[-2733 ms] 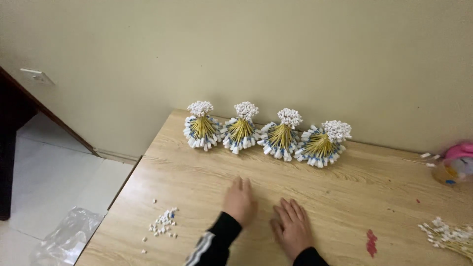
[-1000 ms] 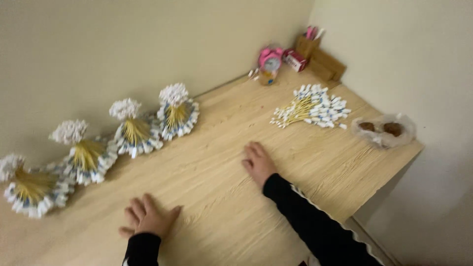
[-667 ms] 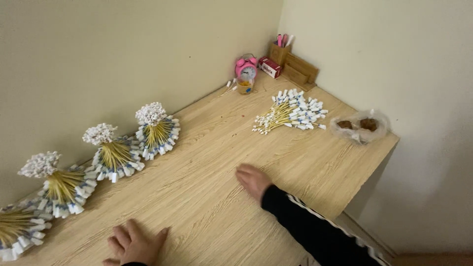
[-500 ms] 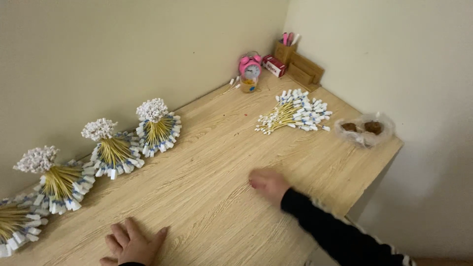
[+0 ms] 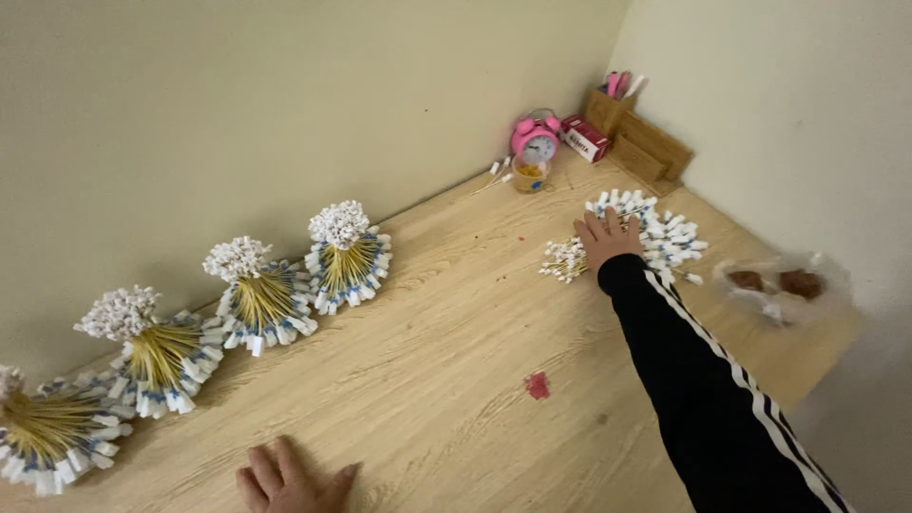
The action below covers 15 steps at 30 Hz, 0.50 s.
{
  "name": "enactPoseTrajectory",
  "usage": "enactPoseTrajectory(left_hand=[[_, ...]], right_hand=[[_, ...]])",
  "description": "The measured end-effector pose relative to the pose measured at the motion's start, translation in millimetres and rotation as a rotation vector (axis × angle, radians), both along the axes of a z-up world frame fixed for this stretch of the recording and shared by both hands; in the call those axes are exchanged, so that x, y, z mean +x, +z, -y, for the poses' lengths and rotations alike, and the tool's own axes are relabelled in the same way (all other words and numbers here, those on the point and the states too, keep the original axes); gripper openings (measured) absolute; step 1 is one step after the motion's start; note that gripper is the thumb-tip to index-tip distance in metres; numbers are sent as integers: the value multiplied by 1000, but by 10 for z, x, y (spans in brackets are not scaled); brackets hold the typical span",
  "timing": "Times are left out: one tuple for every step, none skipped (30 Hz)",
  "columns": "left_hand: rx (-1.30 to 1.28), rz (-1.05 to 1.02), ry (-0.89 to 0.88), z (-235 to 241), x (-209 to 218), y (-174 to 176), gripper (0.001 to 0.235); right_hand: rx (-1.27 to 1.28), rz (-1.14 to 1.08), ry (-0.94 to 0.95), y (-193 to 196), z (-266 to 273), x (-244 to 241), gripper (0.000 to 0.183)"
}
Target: Assembling small white connectors onto yellow wires and organizing them into bundles on a wooden table.
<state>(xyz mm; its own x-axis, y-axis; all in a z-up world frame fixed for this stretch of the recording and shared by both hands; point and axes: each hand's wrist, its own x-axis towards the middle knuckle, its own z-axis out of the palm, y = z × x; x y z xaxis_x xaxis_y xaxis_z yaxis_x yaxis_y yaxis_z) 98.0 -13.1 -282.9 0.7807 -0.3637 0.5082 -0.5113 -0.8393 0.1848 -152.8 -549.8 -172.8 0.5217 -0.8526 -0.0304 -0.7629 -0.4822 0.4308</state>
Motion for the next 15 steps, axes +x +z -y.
enactPoseTrajectory(left_hand=[[-1,-90,-13,-20,14,-9,127],[-3,-181,-24,-39,21,-20,127],[10,-181,-28,-51,41,-19,127],[29,-252,-20,-64,57,-19,129],[48,-324,-12,-66,69,-21,131],[58,-323,-18,-53,53,101,131],[143,-396,34,-26,29,218,128],[227,-467,89,-1,4,340,125],[231,-465,84,7,6,383,125],[252,-542,97,11,8,432,124],[268,-617,111,29,11,481,124],[267,-615,109,52,12,538,124],[296,-666,121,66,2,593,123],[325,-718,133,77,-7,649,122],[321,-718,137,93,-8,723,122]], right_hand=[[59,-78,12,155,-111,56,52],[119,-156,24,309,-219,102,60],[131,-155,20,238,-169,114,60],[111,-77,48,165,-120,119,52],[88,2,73,100,-69,111,46],[98,3,66,111,-95,124,46],[182,55,61,139,-109,134,42],[265,108,56,172,-127,142,39],[267,110,51,108,-113,133,39],[268,101,77,49,-104,123,40],[265,93,106,11,-76,129,42],[263,95,105,17,-133,134,42],[280,124,136,25,-188,153,43],[296,153,168,34,-246,173,44],[294,153,173,-135,-189,255,44]])
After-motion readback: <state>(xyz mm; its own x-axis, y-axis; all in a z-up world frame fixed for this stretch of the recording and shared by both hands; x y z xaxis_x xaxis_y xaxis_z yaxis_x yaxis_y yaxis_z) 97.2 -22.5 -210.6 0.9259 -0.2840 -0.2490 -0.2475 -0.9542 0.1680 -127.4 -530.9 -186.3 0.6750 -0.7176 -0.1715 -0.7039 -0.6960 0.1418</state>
